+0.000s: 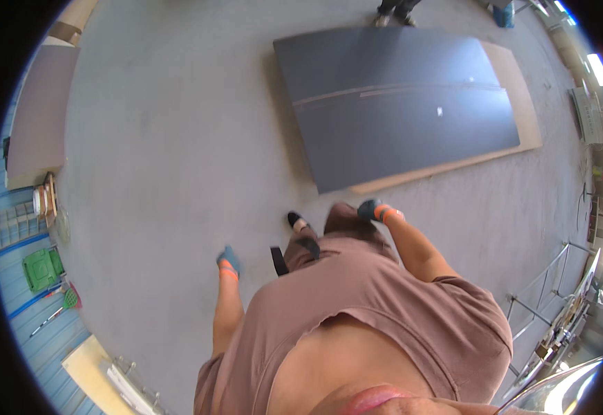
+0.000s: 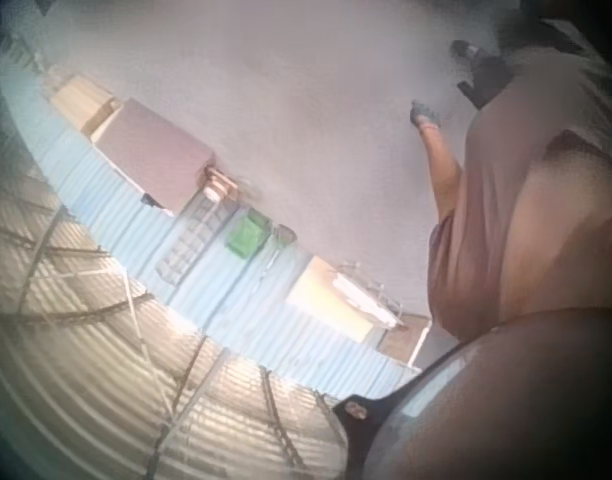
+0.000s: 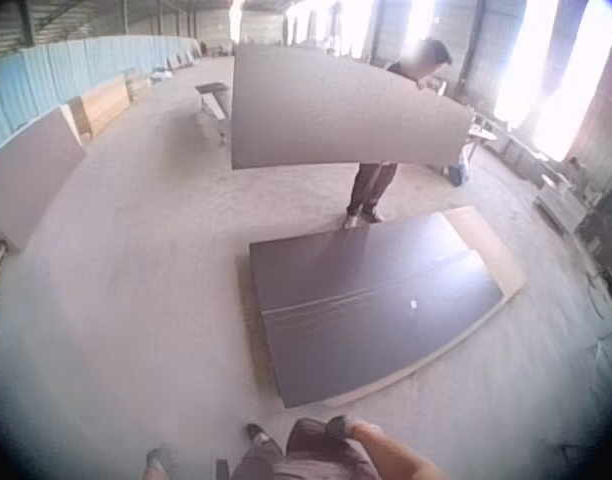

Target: The person cleans a large dark gray panel using a cloth and a liquid from a plastic bottle. They wipe the surface, then lift and reposition the panel on the floor. Another person assists by moving a second panel nearby.

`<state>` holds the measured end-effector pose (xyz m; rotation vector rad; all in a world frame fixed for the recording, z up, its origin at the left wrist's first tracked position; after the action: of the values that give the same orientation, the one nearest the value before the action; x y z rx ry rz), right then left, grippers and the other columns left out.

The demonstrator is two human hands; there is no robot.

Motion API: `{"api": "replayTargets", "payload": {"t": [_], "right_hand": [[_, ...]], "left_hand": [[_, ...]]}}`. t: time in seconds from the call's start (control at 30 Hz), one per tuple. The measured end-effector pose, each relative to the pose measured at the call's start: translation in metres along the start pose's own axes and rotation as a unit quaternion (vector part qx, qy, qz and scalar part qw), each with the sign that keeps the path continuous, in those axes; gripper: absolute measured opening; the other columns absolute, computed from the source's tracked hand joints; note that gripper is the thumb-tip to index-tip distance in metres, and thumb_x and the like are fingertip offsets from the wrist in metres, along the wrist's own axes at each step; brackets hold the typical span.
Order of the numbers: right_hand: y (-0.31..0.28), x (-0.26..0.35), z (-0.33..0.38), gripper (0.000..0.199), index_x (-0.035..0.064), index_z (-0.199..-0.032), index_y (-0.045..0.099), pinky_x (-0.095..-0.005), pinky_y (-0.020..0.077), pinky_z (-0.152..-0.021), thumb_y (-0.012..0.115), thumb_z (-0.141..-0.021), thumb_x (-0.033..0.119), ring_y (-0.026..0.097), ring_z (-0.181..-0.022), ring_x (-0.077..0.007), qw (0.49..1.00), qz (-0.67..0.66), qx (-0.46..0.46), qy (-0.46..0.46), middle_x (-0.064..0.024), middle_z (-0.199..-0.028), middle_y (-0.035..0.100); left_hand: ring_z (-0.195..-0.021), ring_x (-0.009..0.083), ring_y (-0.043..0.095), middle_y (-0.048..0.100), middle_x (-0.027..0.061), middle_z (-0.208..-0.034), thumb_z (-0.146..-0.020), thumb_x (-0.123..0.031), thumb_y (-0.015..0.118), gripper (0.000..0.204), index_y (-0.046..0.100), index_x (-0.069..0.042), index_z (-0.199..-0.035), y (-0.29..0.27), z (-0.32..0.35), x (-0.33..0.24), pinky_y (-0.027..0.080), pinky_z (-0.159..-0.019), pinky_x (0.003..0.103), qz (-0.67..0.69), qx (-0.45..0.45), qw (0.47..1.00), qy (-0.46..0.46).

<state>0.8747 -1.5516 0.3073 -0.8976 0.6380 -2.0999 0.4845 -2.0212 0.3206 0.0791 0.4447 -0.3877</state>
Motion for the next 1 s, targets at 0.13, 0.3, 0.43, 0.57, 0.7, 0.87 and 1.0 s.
{"api": "replayTargets", "payload": {"t": [0.13, 0.3, 0.43, 0.57, 0.7, 0.87, 1.0], "right_hand": [[-0.051, 0.028, -0.002, 0.028, 0.0054, -0.097, 0.071, -0.0398, 0.0540, -0.072, 0.056, -0.093, 0.028, 0.066, -0.073, -0.0231, 0.908, -0.367, -0.118, 0.163, -0.0131, -0.092, 0.072], [-0.029, 0.015, -0.008, 0.036, 0.0074, -0.110, 0.074, -0.0363, 0.0548, -0.080, 0.062, -0.091, 0.036, 0.069, -0.086, -0.0199, 0.808, -0.478, -0.111, 0.326, -0.0101, -0.097, 0.075], [0.010, 0.004, -0.070, 0.039, 0.0092, -0.114, 0.074, -0.0413, 0.0499, -0.098, 0.061, -0.089, 0.036, 0.066, -0.114, -0.0328, 0.868, -0.353, -0.037, 0.348, -0.0147, -0.116, 0.072], [-0.086, 0.055, -0.108, 0.043, 0.0070, -0.118, 0.072, -0.0396, 0.0465, -0.103, 0.063, -0.088, 0.037, 0.062, -0.122, -0.0306, 0.796, -0.482, -0.052, 0.361, -0.0151, -0.123, 0.070], [-0.127, 0.051, -0.158, 0.041, 0.0047, -0.117, 0.072, -0.0352, 0.0527, -0.086, 0.065, -0.091, 0.036, 0.069, -0.094, -0.0222, 0.803, -0.464, -0.136, 0.347, -0.0094, -0.108, 0.074], [-0.195, 0.083, -0.200, 0.041, 0.0052, -0.122, 0.069, -0.0337, 0.0541, -0.080, 0.064, -0.095, 0.036, 0.066, -0.082, -0.0149, 0.645, -0.629, -0.216, 0.376, -0.0078, -0.099, 0.073], [-0.201, 0.123, -0.229, 0.049, 0.0066, -0.127, 0.067, -0.0376, 0.0514, -0.094, 0.060, -0.093, 0.041, 0.069, -0.102, -0.0266, 0.613, -0.630, -0.211, 0.428, -0.0126, -0.115, 0.072]], "left_hand": [[-0.098, 0.0244, 0.061, 0.064, 0.0038, -0.106, -0.094, -0.040, 0.067, 0.037, 0.062, -0.011, -0.116, 0.022, 0.002, -0.101, 0.052, -0.086, 0.045, -0.010, -0.125, 0.990, 0.062], [-0.111, 0.0273, 0.063, 0.066, 0.0066, -0.122, -0.093, -0.042, 0.070, 0.051, 0.058, -0.012, -0.132, 0.150, 0.010, -0.185, 0.051, -0.096, 0.046, -0.128, 0.013, 0.991, 0.034], [-0.104, 0.0234, 0.064, 0.066, 0.0052, -0.117, -0.093, -0.042, 0.070, 0.051, 0.057, -0.014, -0.133, 0.210, -0.012, -0.241, 0.052, -0.093, 0.043, -0.269, 0.089, 0.958, 0.050], [-0.087, 0.0143, 0.061, 0.066, -0.0010, -0.104, -0.094, -0.040, 0.068, 0.040, 0.062, -0.011, -0.122, 0.183, -0.036, -0.294, 0.051, -0.077, 0.032, -0.297, 0.048, 0.954, -0.006], [-0.082, 0.0147, 0.060, 0.065, -0.0008, -0.100, -0.093, -0.041, 0.069, 0.040, 0.062, -0.012, -0.121, 0.191, -0.076, -0.366, 0.050, -0.073, 0.033, -0.357, 0.024, 0.934, 0.016], [-0.093, 0.0239, 0.066, 0.068, 0.0057, -0.110, -0.091, -0.040, 0.070, 0.043, 0.065, -0.010, -0.122, 0.206, -0.147, -0.450, 0.053, -0.082, 0.040, -0.549, 0.089, 0.826, 0.091], [-0.116, 0.0367, 0.061, 0.064, 0.0174, -0.129, -0.092, -0.039, 0.065, 0.048, 0.064, -0.004, -0.125, 0.293, -0.113, -0.516, 0.049, -0.098, 0.045, -0.801, 0.121, 0.505, 0.297]]}}
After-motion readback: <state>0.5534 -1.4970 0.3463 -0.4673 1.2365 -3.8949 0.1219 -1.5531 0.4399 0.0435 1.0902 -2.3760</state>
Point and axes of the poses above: each hand's wrist, its own z-axis away from the middle knuckle, its own y-axis out of the palm, x = y × z, the point moved 7 cm from there along -z, towards the middle knuckle
